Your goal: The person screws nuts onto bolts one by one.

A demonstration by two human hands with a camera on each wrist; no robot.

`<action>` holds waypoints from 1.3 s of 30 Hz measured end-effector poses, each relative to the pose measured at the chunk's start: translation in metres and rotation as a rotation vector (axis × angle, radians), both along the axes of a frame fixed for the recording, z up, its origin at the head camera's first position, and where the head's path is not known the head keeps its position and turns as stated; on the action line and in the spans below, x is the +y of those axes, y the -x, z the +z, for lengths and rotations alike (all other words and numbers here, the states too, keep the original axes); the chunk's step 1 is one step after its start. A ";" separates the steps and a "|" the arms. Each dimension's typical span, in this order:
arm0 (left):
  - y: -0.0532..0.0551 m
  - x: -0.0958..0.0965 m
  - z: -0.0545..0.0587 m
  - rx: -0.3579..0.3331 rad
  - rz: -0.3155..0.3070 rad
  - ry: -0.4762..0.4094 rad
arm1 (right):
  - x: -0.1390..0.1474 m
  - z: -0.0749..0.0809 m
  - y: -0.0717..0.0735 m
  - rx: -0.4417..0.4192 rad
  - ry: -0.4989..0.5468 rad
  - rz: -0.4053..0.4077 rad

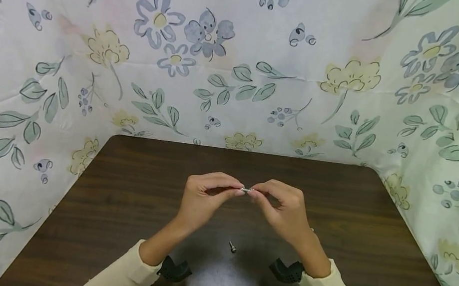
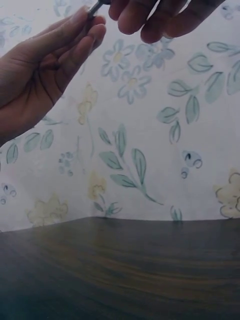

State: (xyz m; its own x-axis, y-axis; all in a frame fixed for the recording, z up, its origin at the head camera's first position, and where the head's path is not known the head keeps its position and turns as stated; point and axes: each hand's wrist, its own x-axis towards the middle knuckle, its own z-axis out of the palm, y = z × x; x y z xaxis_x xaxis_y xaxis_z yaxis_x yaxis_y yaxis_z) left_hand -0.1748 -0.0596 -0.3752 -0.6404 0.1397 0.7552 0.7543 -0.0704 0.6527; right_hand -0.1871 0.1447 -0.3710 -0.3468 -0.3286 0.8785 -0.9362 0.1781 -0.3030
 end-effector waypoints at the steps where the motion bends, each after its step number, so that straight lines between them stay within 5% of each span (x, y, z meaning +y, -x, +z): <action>1: 0.000 0.000 0.000 0.004 0.000 0.002 | 0.000 0.000 0.000 -0.003 -0.004 -0.001; 11: 0.002 -0.001 0.002 -0.006 0.024 -0.006 | 0.002 -0.001 0.000 -0.118 -0.006 -0.009; 23: 0.003 -0.005 0.001 -0.010 0.025 -0.004 | 0.000 0.003 0.000 0.019 0.005 -0.013; 39: 0.001 -0.002 0.001 -0.008 -0.008 0.001 | 0.001 -0.002 -0.001 -0.056 -0.042 0.014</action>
